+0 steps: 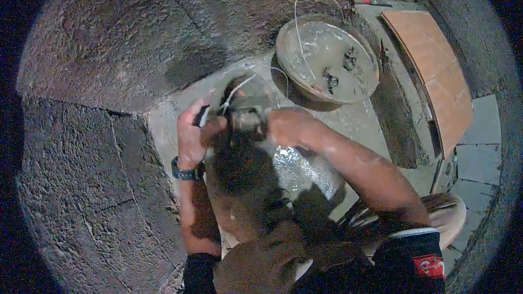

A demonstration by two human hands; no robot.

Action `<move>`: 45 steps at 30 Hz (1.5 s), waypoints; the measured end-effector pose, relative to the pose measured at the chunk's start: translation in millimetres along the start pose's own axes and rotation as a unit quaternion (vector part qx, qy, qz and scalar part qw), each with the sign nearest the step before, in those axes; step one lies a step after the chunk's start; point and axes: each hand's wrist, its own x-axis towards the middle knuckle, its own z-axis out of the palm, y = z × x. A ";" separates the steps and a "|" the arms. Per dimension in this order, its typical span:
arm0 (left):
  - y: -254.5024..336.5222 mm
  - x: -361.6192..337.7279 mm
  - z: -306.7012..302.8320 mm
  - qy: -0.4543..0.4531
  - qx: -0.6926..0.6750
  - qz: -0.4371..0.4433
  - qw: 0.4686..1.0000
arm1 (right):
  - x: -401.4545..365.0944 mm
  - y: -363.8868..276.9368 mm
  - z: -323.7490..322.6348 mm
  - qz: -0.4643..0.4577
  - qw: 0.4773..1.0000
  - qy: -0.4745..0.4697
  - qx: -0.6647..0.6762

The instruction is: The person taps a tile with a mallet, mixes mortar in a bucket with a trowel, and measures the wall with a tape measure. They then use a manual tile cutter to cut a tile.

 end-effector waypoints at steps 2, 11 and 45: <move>0.2 -5.0 -2.6 -0.005 -0.040 -0.060 0.997 | 2.1 12.3 38.4 -0.089 0.981 -0.122 0.119; -17.0 12.7 0.3 -0.006 0.005 0.017 1.000 | -88.6 -46.0 67.0 0.178 0.505 -0.411 0.738; -57.9 -92.8 -45.5 0.416 -0.123 -0.126 0.892 | -122.9 56.5 116.0 0.442 0.818 0.367 0.030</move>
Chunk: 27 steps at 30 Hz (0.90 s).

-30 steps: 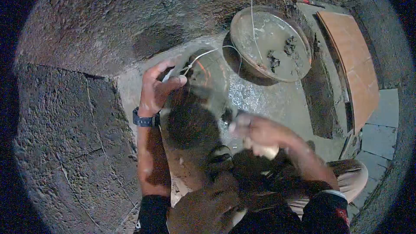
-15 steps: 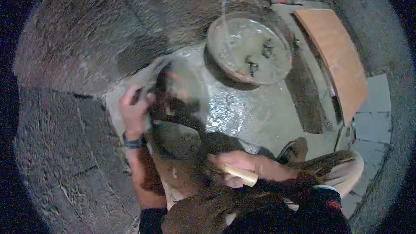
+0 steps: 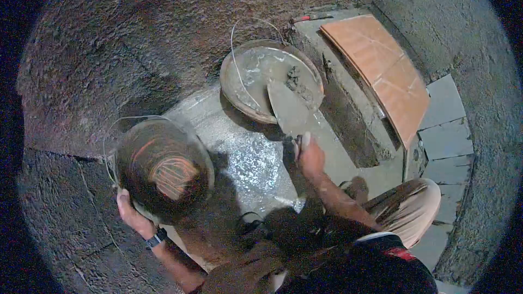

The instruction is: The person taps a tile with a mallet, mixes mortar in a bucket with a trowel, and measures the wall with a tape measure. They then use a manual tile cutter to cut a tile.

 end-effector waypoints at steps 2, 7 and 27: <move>-2.9 -6.4 -17.9 0.009 0.023 -0.044 0.999 | -14.1 8.1 10.4 0.072 0.995 -0.030 0.064; -30.2 -31.9 -42.5 0.092 -0.064 -0.124 0.986 | -137.9 68.9 23.2 0.130 0.964 -0.168 0.161; 19.5 -20.6 -44.8 -0.009 0.130 -0.083 0.988 | -27.3 -13.2 -67.4 0.133 0.902 -0.216 0.350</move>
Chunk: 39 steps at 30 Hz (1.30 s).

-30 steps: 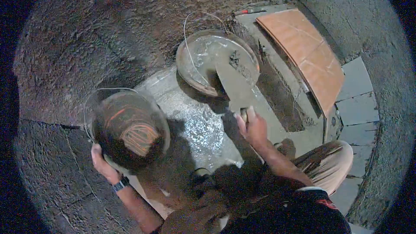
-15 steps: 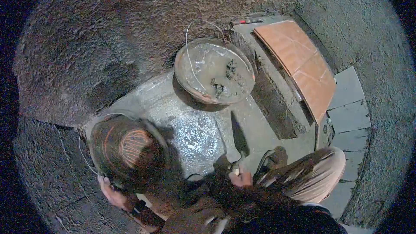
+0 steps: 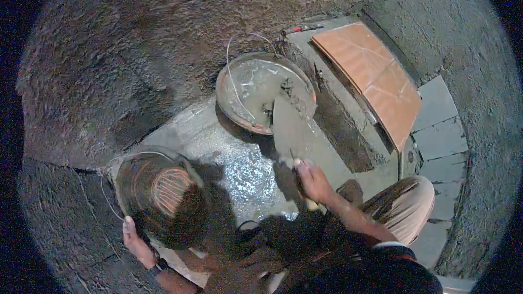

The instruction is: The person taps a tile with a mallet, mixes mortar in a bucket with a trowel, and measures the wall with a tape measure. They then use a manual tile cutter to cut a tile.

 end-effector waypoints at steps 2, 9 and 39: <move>7.6 -6.3 6.8 0.019 -0.057 -0.046 0.997 | -35.6 6.2 -7.1 0.048 0.998 -0.034 -0.038; -10.0 -15.1 27.2 0.089 -0.074 -0.017 0.993 | -81.8 3.3 -31.4 -0.074 0.963 0.097 -0.238; 31.9 -28.8 48.5 -0.248 0.121 0.229 0.934 | 86.6 -183.2 78.3 -0.193 0.836 -0.375 -0.351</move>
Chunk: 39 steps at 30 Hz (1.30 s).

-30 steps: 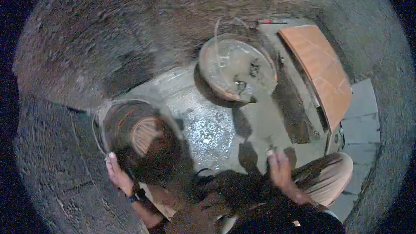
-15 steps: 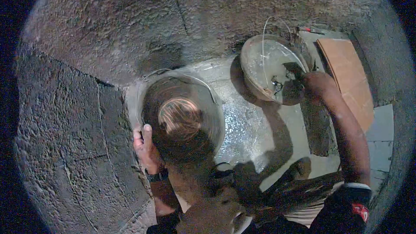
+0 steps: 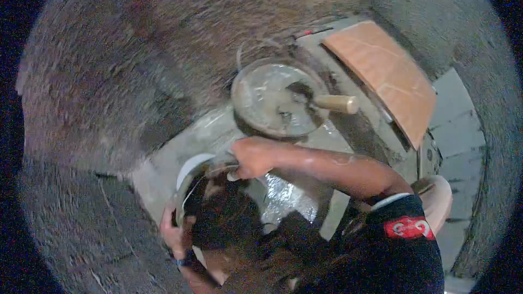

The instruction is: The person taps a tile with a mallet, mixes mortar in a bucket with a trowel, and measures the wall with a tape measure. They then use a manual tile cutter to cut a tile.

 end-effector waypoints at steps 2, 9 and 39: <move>4.8 0.8 7.9 0.045 -0.032 -0.032 0.998 | -8.4 -0.5 0.5 -0.019 0.995 0.081 0.055; 73.6 -18.8 4.2 0.274 -0.204 -0.042 0.939 | -80.8 -10.0 -76.4 -0.007 0.959 0.256 0.123; 263.8 -45.9 270.3 -0.799 0.054 0.535 0.270 | -617.6 -285.3 223.1 0.223 0.214 0.940 0.146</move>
